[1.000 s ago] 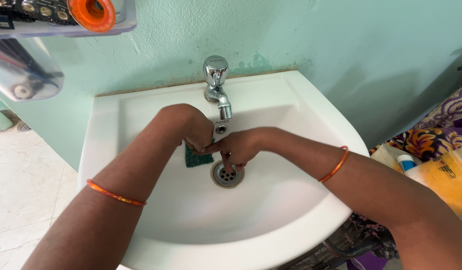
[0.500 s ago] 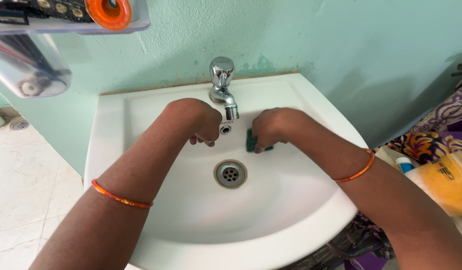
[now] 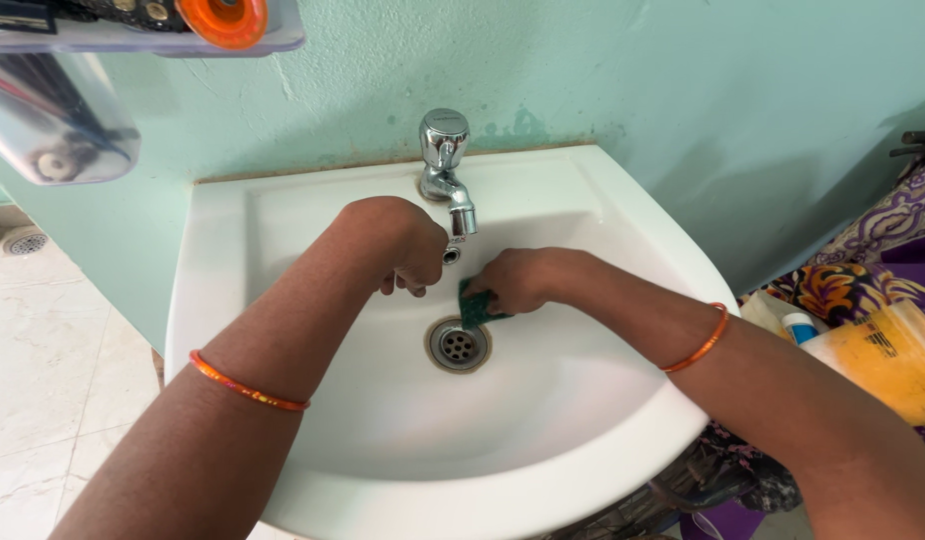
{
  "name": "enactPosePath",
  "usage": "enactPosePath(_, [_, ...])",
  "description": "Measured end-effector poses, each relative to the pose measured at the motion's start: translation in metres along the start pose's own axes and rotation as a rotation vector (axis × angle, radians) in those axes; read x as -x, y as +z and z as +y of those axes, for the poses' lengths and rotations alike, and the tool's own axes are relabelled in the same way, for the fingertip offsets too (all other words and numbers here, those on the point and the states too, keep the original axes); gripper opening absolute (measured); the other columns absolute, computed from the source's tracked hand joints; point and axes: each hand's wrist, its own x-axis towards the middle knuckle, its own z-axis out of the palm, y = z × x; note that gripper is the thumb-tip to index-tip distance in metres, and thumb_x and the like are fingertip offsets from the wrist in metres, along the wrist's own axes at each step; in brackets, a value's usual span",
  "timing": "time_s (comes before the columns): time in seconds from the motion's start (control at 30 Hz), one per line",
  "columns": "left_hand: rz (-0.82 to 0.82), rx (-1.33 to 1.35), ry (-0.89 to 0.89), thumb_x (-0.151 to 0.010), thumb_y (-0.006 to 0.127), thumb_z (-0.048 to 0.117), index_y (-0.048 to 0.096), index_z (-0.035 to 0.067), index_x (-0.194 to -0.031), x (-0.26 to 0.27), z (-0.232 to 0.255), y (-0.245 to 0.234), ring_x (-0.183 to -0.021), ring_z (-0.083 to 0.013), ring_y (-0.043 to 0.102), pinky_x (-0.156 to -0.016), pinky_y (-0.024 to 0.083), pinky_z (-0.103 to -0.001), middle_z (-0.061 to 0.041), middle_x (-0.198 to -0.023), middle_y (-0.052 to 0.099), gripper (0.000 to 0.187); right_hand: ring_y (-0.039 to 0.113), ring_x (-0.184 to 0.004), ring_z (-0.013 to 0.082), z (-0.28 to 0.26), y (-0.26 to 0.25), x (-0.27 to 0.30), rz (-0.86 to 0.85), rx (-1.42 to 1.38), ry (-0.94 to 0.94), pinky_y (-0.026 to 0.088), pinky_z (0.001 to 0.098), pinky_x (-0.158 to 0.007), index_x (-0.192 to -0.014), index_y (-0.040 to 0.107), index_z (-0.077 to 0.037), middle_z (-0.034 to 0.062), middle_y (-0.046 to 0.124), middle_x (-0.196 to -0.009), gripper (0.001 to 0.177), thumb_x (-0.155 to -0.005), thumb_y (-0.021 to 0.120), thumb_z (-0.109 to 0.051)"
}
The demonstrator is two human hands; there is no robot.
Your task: The person cleans a white ceramic sink by scrubbing the basin, faucet, and rim using a small green sponge.
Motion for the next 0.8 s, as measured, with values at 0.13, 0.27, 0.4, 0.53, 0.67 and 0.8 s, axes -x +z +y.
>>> enactPosePath(0.13, [-0.008, 0.108, 0.011, -0.092, 0.066, 0.016, 0.074, 0.004, -0.121, 0.007, -0.004, -0.007, -0.091, -0.0251, 0.075, -0.079, 0.064, -0.039, -0.013, -0.110, 0.076, 0.032, 0.063, -0.116, 0.0296, 0.008, -0.021, 0.032, 0.046, -0.026, 0.062, 0.051, 0.0433, -0.098, -0.149, 0.049, -0.031, 0.0088, 0.068, -0.127, 0.057, -0.095, 0.065, -0.042])
enactPosePath(0.27, [0.012, 0.148, -0.016, -0.093, 0.069, 0.019, 0.070, 0.009, -0.127, 0.021, -0.008, -0.015, -0.093, -0.0245, 0.075, -0.081, 0.063, -0.038, -0.014, -0.111, 0.076, 0.036, 0.071, -0.104, 0.0262, 0.002, -0.044, 0.065, 0.124, -0.141, 0.103, 0.054, 0.0425, -0.094, -0.142, 0.058, -0.025, 0.0080, 0.076, -0.116, 0.051, -0.094, 0.065, -0.039])
enactPosePath(0.4, [0.037, 0.164, -0.041, -0.093, 0.067, 0.016, 0.071, 0.007, -0.125, 0.026, -0.009, -0.018, -0.093, -0.0230, 0.074, -0.080, 0.063, -0.038, -0.013, -0.110, 0.076, 0.033, 0.072, -0.089, 0.0317, -0.022, -0.041, 0.069, 0.373, -0.200, -0.172, 0.056, 0.0432, -0.085, -0.147, 0.053, -0.023, 0.0135, 0.075, -0.107, 0.057, -0.091, 0.066, -0.027])
enactPosePath(0.53, [0.085, 0.157, -0.066, -0.093, 0.068, 0.015, 0.075, 0.000, -0.115, 0.023, -0.013, -0.018, -0.088, -0.0230, 0.075, -0.076, 0.063, -0.037, -0.014, -0.103, 0.077, 0.027, 0.071, -0.079, 0.0319, -0.040, -0.022, 0.052, 0.607, -0.028, -0.185, 0.058, 0.0436, -0.071, -0.137, 0.057, -0.015, 0.0127, 0.073, -0.095, 0.046, -0.092, 0.066, -0.021])
enactPosePath(0.67, [0.082, 0.172, -0.063, -0.093, 0.069, 0.015, 0.075, 0.000, -0.112, 0.022, -0.012, -0.016, -0.086, -0.0224, 0.075, -0.075, 0.062, -0.036, -0.012, -0.100, 0.077, 0.024, 0.072, -0.073, 0.0269, -0.025, 0.001, 0.024, 0.915, 0.331, -0.337, 0.059, 0.0403, -0.056, -0.113, 0.065, -0.006, 0.0099, 0.071, -0.089, 0.022, -0.092, 0.061, -0.008])
enactPosePath(0.8, [0.081, 0.184, -0.018, -0.093, 0.068, 0.015, 0.077, 0.003, -0.110, 0.027, -0.016, -0.020, -0.081, -0.0186, 0.074, -0.073, 0.061, -0.033, -0.009, -0.093, 0.078, 0.023, 0.072, -0.072, 0.0267, -0.004, 0.013, 0.011, 0.995, 0.495, -0.327, 0.058, 0.0402, -0.058, -0.102, 0.065, -0.006, 0.0109, 0.070, -0.085, 0.014, -0.089, 0.062, -0.011])
